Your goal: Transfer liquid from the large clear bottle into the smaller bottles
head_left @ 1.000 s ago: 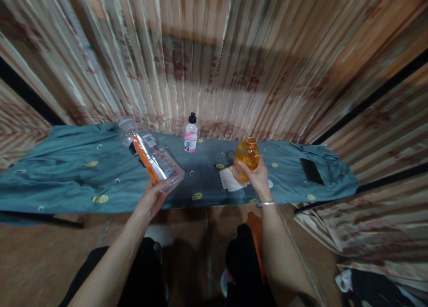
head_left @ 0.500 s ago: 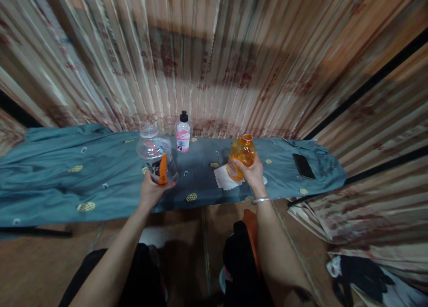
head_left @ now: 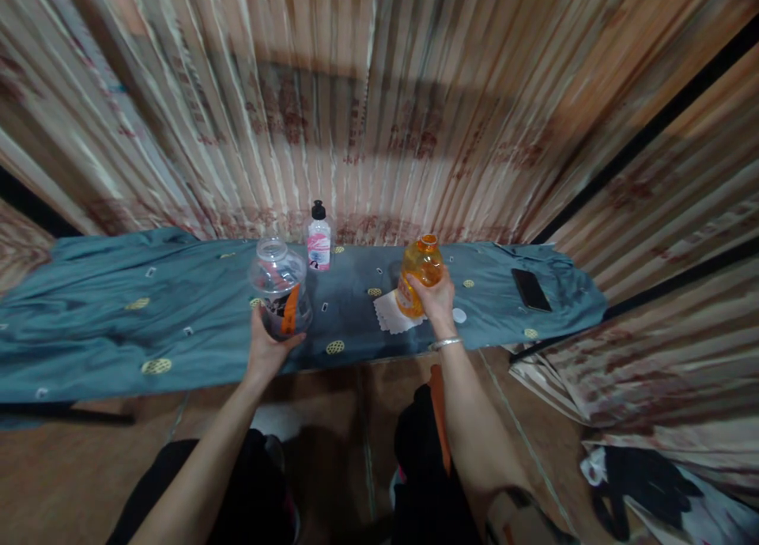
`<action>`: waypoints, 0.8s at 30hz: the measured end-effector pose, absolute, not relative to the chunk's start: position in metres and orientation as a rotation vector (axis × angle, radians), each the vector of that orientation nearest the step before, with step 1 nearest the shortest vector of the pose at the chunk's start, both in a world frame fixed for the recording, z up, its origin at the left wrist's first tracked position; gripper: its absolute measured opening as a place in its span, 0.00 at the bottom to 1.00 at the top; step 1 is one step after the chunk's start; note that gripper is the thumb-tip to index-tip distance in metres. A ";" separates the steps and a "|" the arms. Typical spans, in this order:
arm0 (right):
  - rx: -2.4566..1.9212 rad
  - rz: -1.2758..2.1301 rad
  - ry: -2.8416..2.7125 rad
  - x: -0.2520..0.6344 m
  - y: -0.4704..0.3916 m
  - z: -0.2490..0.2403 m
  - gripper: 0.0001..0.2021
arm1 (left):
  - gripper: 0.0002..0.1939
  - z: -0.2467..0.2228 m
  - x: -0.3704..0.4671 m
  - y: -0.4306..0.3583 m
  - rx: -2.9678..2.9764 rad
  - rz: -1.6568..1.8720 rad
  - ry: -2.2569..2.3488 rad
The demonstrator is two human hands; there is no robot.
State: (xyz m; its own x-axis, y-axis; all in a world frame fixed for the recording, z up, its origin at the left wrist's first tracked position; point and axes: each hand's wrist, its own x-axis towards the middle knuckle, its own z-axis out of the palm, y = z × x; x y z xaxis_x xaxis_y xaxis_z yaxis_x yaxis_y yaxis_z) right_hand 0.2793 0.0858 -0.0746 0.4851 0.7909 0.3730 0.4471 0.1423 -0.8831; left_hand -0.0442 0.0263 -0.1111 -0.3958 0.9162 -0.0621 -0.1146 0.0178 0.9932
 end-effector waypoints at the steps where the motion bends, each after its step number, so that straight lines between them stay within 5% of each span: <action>1: -1.485 0.354 -1.129 0.279 0.086 -0.074 0.32 | 0.47 -0.112 -0.045 0.022 0.881 1.547 1.473; 12: -1.316 0.481 -1.087 0.271 0.082 -0.064 0.28 | 0.24 -0.098 -0.013 -0.026 1.136 1.503 1.423; 18: -1.305 0.505 -1.104 0.258 0.079 -0.061 0.28 | 0.28 -0.114 0.044 -0.001 1.306 1.386 1.242; 24: -1.391 0.445 -1.125 0.253 0.071 -0.058 0.27 | 0.46 -0.137 0.089 0.031 1.411 1.320 1.124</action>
